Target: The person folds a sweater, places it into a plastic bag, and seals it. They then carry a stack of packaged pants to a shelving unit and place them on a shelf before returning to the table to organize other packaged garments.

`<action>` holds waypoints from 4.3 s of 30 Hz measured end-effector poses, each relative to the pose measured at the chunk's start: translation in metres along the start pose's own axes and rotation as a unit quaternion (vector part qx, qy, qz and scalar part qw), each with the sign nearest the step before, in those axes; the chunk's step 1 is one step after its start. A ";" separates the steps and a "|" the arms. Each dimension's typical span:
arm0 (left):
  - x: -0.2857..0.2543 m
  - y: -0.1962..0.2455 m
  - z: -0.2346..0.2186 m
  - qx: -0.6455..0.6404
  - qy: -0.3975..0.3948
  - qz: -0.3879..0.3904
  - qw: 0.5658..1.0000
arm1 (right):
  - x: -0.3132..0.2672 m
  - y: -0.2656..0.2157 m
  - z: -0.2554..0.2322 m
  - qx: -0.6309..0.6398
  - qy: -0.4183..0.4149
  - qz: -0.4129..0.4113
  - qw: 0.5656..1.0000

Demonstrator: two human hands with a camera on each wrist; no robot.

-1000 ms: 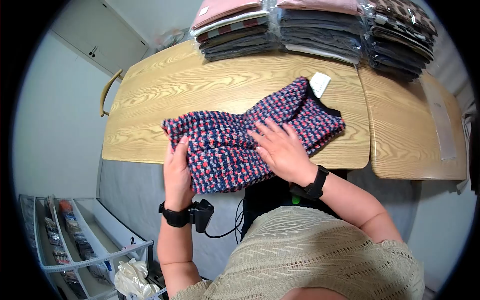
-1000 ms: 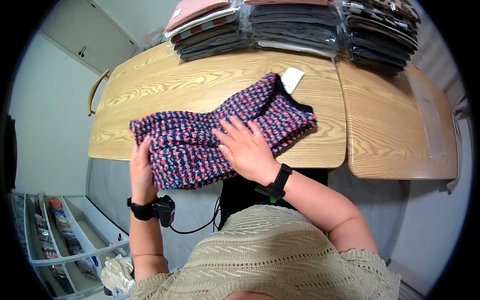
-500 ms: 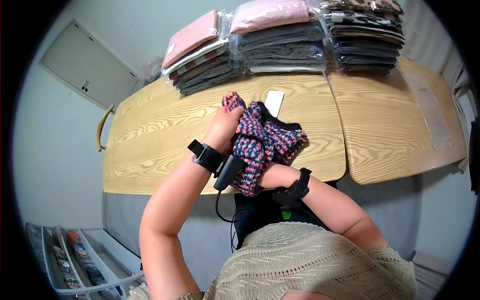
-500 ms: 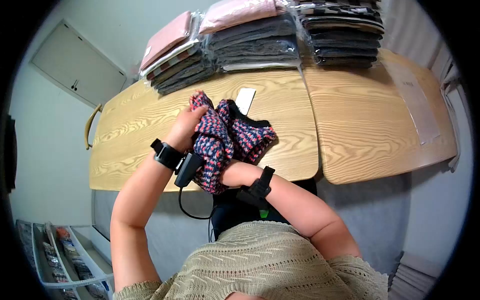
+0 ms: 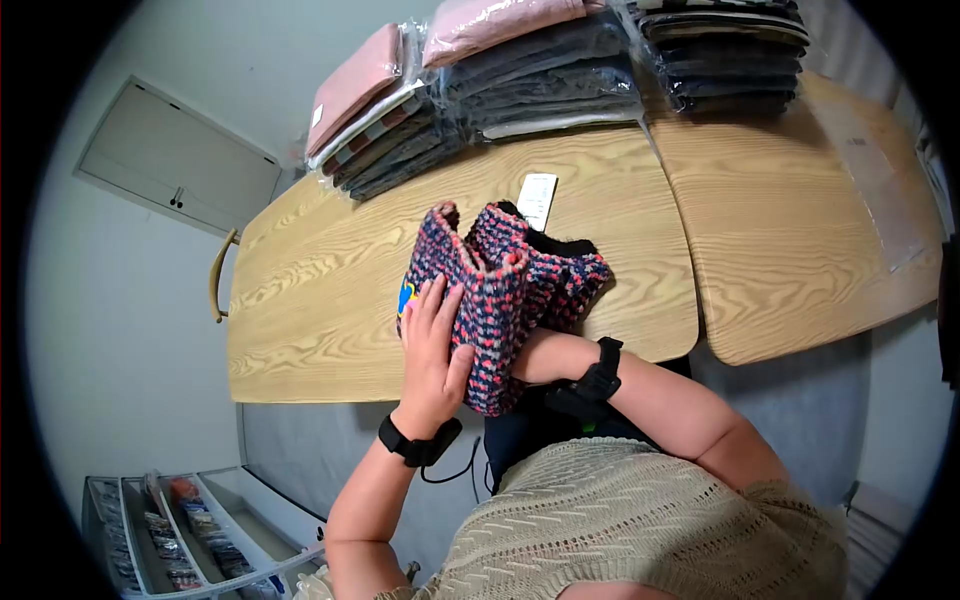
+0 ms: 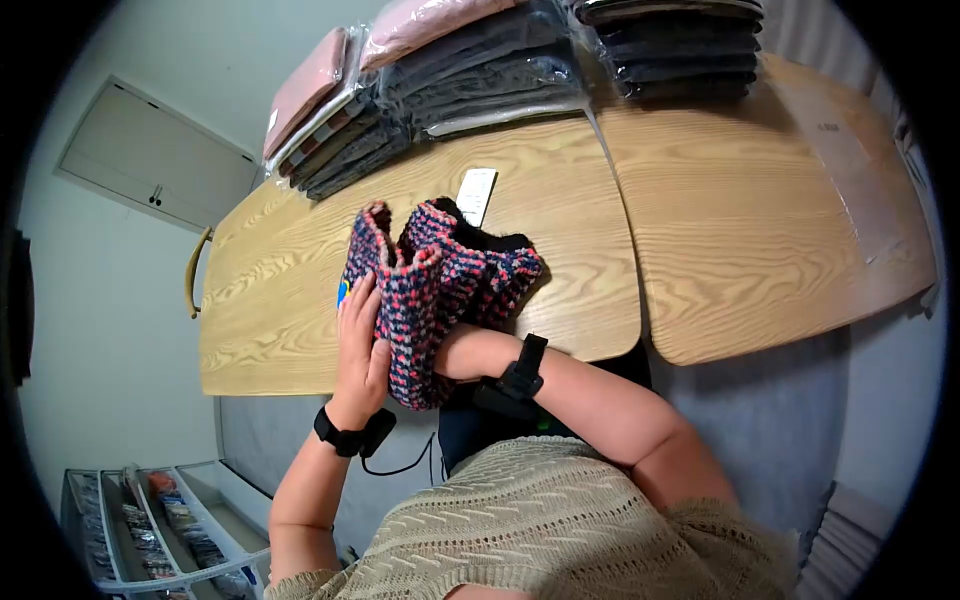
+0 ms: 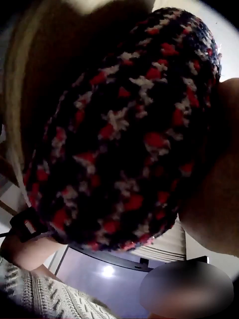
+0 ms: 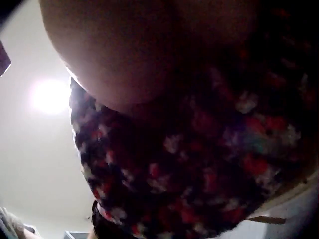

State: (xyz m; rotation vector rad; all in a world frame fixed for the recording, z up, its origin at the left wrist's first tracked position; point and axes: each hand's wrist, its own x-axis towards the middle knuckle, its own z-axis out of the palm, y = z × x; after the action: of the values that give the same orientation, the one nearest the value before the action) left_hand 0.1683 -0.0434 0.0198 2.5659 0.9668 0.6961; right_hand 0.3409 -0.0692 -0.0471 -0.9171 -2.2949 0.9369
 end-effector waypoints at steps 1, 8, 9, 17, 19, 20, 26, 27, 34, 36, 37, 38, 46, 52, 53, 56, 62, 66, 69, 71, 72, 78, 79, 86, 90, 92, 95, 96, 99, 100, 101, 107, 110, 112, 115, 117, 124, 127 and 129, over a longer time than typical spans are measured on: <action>0.004 -0.002 0.002 -0.012 0.003 -0.011 1.000 | 0.000 0.000 0.003 0.008 0.027 0.005 1.000; 0.031 0.008 0.017 0.085 -0.079 0.017 0.993 | 0.000 -0.015 0.029 -0.128 0.271 0.069 0.951; 0.034 0.007 0.017 0.087 -0.083 0.018 0.993 | -0.001 -0.014 0.029 -0.127 0.254 0.069 0.956; 0.040 0.003 0.025 0.082 -0.132 -0.010 0.988 | -0.045 -0.026 -0.019 -0.083 0.097 0.053 0.990; 0.040 0.002 0.032 0.123 -0.121 -0.008 0.985 | -0.058 -0.045 -0.056 0.081 0.161 0.160 0.971; 0.040 0.005 0.032 0.120 -0.121 -0.009 0.985 | -0.061 -0.051 -0.067 0.166 0.269 0.228 0.921; 0.040 0.016 0.031 0.164 -0.092 0.002 0.982 | -0.042 -0.026 -0.070 0.002 0.412 0.281 0.867; 0.039 0.016 0.030 0.163 -0.087 0.001 0.983 | -0.040 -0.024 -0.070 -0.008 0.380 0.317 0.869; 0.034 0.016 0.001 0.051 -0.053 0.047 0.996 | -0.049 -0.028 -0.084 0.116 0.419 0.197 0.879; 0.029 0.020 -0.004 0.079 -0.050 0.050 0.994 | -0.052 -0.026 -0.084 0.091 0.436 0.223 0.867; 0.027 0.020 -0.005 0.101 -0.065 0.079 0.990 | -0.053 -0.020 -0.083 0.093 0.458 0.249 0.848; 0.026 0.020 -0.004 0.124 -0.079 0.107 0.983 | -0.055 -0.012 -0.081 0.096 0.479 0.274 0.828; 0.039 0.019 0.019 0.160 -0.091 0.102 0.977 | -0.055 0.028 -0.067 0.175 0.525 0.331 0.764; 0.049 0.014 0.021 0.173 -0.139 0.088 0.971 | -0.059 0.019 -0.086 0.114 0.497 0.314 0.801; 0.050 0.015 0.021 0.168 -0.143 0.082 0.972 | -0.060 -0.003 -0.091 -0.079 0.504 0.270 0.817; 0.049 0.014 0.019 0.146 -0.148 0.086 0.974 | -0.044 -0.028 -0.096 -0.389 0.339 0.124 0.848; 0.045 0.012 0.021 0.114 -0.136 0.094 0.980 | -0.044 0.024 -0.081 -0.255 0.161 0.195 0.933; 0.045 0.017 0.021 0.091 -0.141 0.074 0.983 | -0.098 0.007 -0.124 -0.193 0.212 0.168 0.943; 0.044 0.018 0.023 0.077 -0.148 0.061 0.984 | -0.169 0.005 -0.194 -0.092 0.302 0.325 0.891; 0.043 0.015 0.025 0.074 -0.147 0.049 0.985 | -0.219 0.004 -0.235 0.026 0.437 0.405 0.803; 0.043 0.015 0.025 0.071 -0.145 0.050 0.986 | -0.253 0.025 -0.256 -0.001 0.490 0.415 0.767; 0.043 0.017 0.021 0.082 -0.157 0.043 0.983 | -0.470 0.172 -0.337 -0.325 0.439 0.656 0.521; 0.043 0.014 0.022 0.077 -0.147 0.054 0.985 | -0.433 0.083 -0.316 -0.389 0.254 0.704 0.538; 0.043 0.013 0.023 0.076 -0.147 0.051 0.985 | -0.489 0.131 -0.309 -0.256 0.323 0.802 0.433; 0.041 0.011 0.026 0.067 -0.139 0.052 0.987 | -0.461 0.082 -0.289 -0.307 0.320 0.789 0.426; 0.041 0.011 0.025 0.067 -0.132 0.059 0.987 | -0.461 0.083 -0.285 -0.358 0.321 0.770 0.420; 0.041 0.010 0.025 0.073 -0.124 0.060 0.988 | -0.476 0.091 -0.282 -0.375 0.383 0.720 0.441; 0.040 0.010 0.026 0.070 -0.118 0.065 0.988 | -0.497 0.109 -0.291 -0.375 0.377 0.719 0.447; 0.039 0.007 0.025 0.079 -0.112 0.074 0.988 | -0.484 0.114 -0.311 -0.270 0.537 0.599 0.529; 0.038 0.009 0.024 0.082 -0.116 0.068 0.987 | -0.454 0.069 -0.314 -0.133 0.612 0.531 0.572; 0.038 0.007 0.024 0.088 -0.114 0.072 0.987 | -0.408 0.036 -0.303 -0.074 0.688 0.398 0.602; 0.037 0.004 0.024 0.085 -0.104 0.049 0.990 | -0.187 -0.098 -0.239 0.070 0.639 0.069 0.763; 0.035 0.003 0.025 0.105 -0.088 0.056 0.989 | -0.096 -0.132 -0.200 0.090 0.471 -0.058 0.875; 0.032 0.005 0.025 0.092 -0.077 0.063 0.991 | -0.038 -0.150 -0.176 0.088 0.372 -0.056 0.922; 0.026 0.001 0.031 0.070 -0.046 0.051 0.995 | 0.061 -0.149 -0.148 -0.012 0.226 -0.167 0.960; 0.022 -0.007 0.040 0.021 -0.011 0.065 0.998 | 0.126 -0.149 -0.120 -0.071 0.143 -0.204 0.966; 0.013 -0.005 0.039 -0.045 0.007 0.034 0.998 | 0.275 -0.064 0.002 -0.174 -0.104 -0.137 0.970; 0.009 -0.010 0.040 -0.032 0.128 0.073 0.989 | 0.301 -0.010 0.048 -0.300 -0.209 -0.067 0.929; 0.009 -0.012 0.047 -0.044 0.125 0.068 0.989 | 0.291 -0.009 0.051 -0.267 -0.232 -0.134 0.926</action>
State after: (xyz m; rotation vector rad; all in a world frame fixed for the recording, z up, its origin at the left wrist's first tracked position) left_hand 0.1925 -0.0340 -0.0217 2.5260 0.8154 1.0942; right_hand 0.1149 0.1186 -0.0195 -0.5854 -3.0778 0.4374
